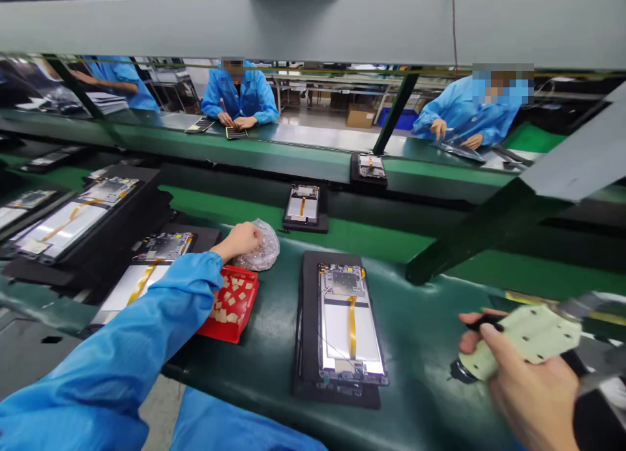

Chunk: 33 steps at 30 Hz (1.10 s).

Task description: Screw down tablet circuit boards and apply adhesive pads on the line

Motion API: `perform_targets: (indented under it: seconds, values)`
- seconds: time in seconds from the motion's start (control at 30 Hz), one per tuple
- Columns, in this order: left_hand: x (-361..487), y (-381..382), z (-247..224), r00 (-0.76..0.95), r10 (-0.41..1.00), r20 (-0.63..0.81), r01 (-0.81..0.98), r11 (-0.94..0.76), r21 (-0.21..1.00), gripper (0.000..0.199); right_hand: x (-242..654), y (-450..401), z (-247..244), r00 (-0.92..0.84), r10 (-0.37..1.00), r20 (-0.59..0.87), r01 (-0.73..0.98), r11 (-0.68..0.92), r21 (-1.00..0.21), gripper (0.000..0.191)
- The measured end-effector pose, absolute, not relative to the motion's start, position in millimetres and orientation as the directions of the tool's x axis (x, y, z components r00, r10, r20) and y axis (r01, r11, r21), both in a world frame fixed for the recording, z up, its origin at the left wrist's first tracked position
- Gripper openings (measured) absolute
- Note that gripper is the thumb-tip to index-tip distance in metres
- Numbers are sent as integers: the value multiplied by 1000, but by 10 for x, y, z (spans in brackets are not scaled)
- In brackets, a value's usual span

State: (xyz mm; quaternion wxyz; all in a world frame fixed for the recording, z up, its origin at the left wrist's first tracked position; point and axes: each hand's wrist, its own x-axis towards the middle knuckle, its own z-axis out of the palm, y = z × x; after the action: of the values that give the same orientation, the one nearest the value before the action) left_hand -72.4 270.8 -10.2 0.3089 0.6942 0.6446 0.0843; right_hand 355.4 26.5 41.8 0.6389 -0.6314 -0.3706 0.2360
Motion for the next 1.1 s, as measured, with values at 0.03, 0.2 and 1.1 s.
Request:
perform_targets:
  seconds: [0.03,0.2,1.1]
  values:
    - [-733,2703,-99,141,946,-293,808,61,586,31,3560,258,508,640,756,135,143,55,-988,28]
    - [-631,2593,114,110,950,-294,546,189,816,17,3576,412,1004,644,737,207,109,179,-978,13]
    - [892,1790,-50,453,891,4,368,-191,910,10,2442,1658,436,273,894,355,-309,431,-848,27]
